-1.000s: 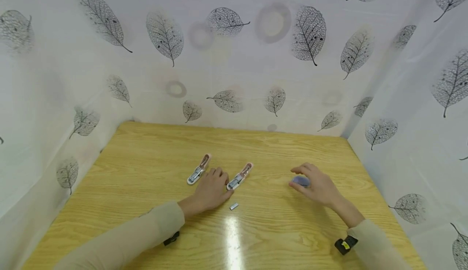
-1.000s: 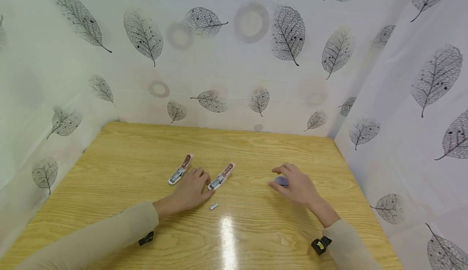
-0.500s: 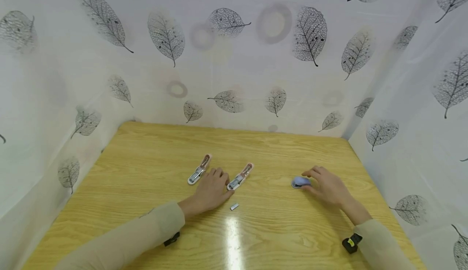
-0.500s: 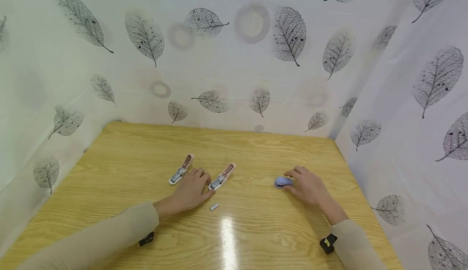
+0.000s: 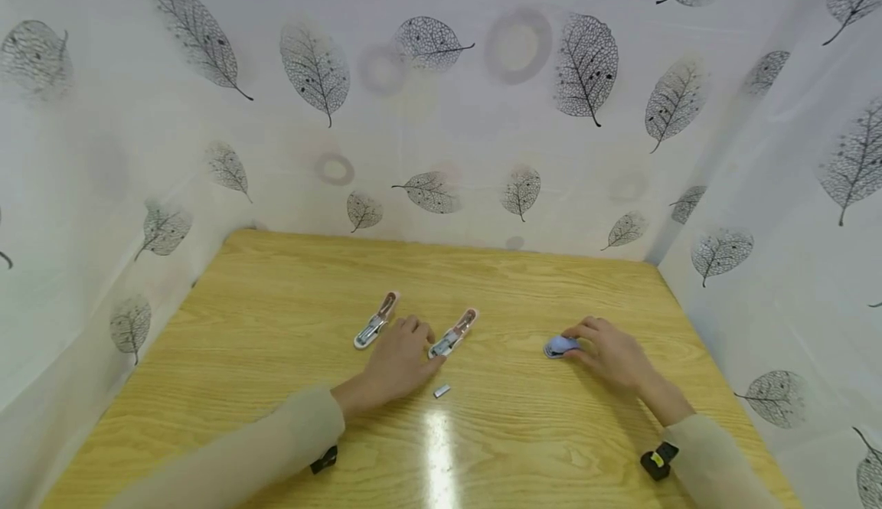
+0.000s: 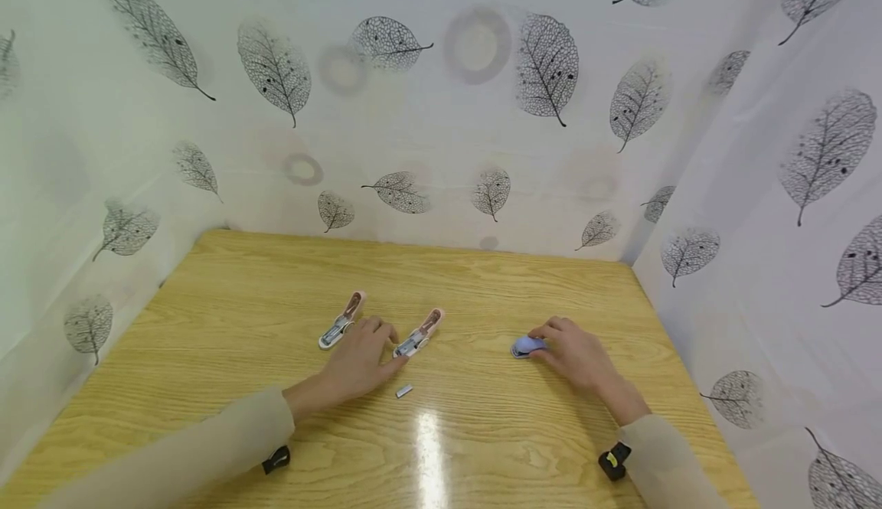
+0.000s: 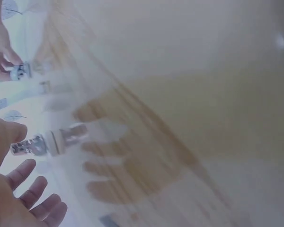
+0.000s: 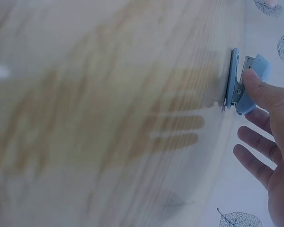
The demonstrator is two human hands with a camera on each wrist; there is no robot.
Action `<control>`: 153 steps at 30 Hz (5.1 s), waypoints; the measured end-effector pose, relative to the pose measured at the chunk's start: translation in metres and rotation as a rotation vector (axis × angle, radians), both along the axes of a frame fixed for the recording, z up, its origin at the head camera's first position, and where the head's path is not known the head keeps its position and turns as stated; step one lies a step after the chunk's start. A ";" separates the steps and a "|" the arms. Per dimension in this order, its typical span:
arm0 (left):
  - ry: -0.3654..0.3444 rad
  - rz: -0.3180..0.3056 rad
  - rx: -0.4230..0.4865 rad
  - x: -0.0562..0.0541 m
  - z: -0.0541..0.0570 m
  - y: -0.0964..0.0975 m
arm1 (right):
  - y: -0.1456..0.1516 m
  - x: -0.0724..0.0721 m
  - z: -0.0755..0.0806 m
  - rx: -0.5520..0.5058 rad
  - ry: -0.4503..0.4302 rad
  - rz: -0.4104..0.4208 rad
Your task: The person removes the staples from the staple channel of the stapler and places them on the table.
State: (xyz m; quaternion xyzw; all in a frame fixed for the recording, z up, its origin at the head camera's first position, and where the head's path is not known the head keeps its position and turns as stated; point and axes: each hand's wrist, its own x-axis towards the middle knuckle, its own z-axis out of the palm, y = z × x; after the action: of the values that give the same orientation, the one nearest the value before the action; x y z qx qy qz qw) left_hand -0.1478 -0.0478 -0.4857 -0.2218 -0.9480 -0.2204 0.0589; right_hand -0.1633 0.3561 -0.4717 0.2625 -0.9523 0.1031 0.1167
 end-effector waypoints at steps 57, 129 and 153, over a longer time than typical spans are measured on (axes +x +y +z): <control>0.009 -0.037 -0.283 0.005 0.000 0.126 | -0.062 -0.006 0.000 0.025 0.014 0.367; -0.008 -0.004 -0.417 0.007 0.005 0.136 | -0.028 -0.020 0.012 0.035 0.045 0.096; 0.013 0.008 -0.414 0.009 0.005 0.135 | -0.055 0.005 0.047 -0.651 -0.669 -0.220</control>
State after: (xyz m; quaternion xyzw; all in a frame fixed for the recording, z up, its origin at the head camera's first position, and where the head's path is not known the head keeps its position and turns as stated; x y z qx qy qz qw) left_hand -0.1388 0.0872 -0.4804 -0.2267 -0.9736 -0.0194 0.0192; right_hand -0.1582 0.3011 -0.4251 0.0625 -0.8780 0.4618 -0.1097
